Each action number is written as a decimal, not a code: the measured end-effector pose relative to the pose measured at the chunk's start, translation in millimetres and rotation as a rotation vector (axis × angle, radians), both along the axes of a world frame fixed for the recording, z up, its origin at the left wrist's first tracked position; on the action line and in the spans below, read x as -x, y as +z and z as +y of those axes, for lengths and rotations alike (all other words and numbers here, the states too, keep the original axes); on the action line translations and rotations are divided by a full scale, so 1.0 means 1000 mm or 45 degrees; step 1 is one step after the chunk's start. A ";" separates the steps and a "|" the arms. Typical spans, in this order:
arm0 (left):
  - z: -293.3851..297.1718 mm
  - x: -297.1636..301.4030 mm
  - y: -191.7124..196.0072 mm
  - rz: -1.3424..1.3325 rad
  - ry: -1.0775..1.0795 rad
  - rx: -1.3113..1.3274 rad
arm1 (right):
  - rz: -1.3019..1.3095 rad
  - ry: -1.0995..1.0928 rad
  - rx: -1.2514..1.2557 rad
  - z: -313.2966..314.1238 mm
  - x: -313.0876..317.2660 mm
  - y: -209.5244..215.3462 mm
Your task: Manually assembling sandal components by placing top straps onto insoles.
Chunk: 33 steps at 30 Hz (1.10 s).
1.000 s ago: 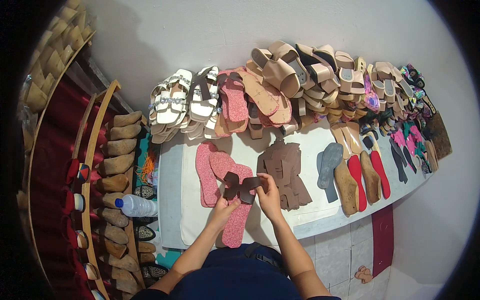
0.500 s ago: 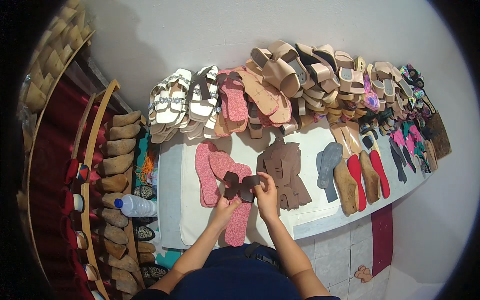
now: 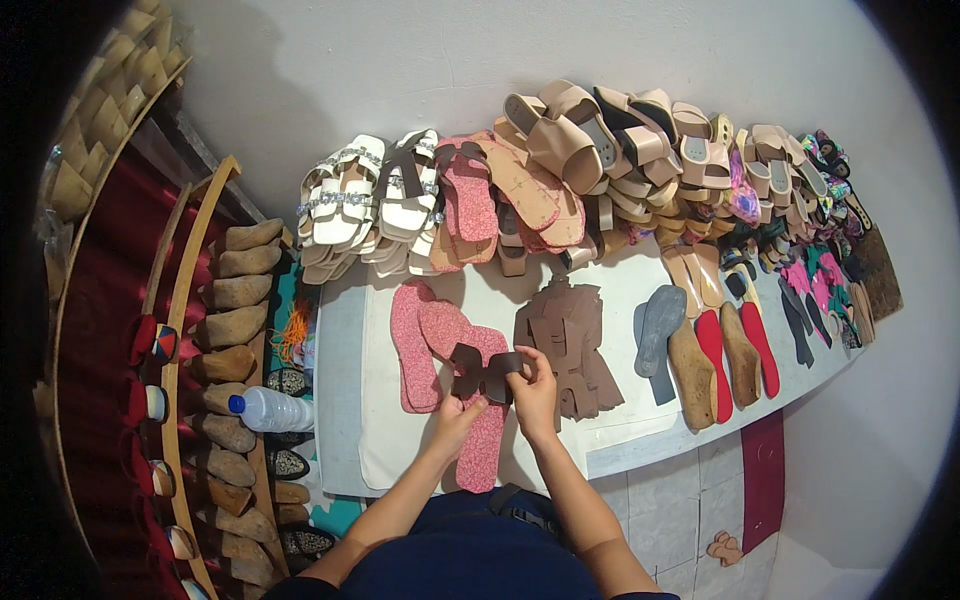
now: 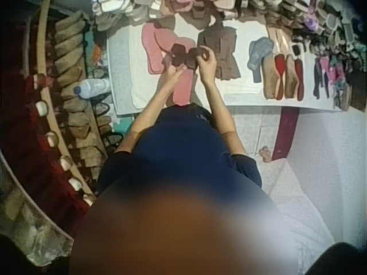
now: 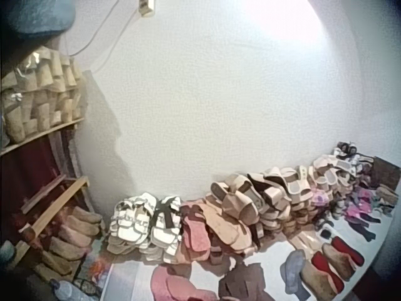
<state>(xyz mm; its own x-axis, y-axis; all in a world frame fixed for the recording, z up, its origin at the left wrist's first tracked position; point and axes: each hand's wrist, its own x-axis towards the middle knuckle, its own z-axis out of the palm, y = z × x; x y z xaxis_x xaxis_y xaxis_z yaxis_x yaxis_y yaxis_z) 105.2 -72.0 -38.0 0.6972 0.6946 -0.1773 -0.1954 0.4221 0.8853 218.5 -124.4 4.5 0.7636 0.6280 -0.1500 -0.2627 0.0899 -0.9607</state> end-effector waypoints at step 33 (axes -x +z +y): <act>0.001 0.002 0.020 -0.064 -0.131 0.160 | -0.597 0.210 0.245 -0.018 -0.017 0.003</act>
<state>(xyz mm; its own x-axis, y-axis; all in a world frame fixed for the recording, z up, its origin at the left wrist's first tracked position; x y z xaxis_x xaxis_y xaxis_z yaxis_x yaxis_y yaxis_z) 102.7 -71.4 -17.9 0.7736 0.5938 -0.2211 -0.1884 0.5488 0.8144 235.5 -142.8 7.5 0.6696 0.7404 0.0594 0.2032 -0.1057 -0.9734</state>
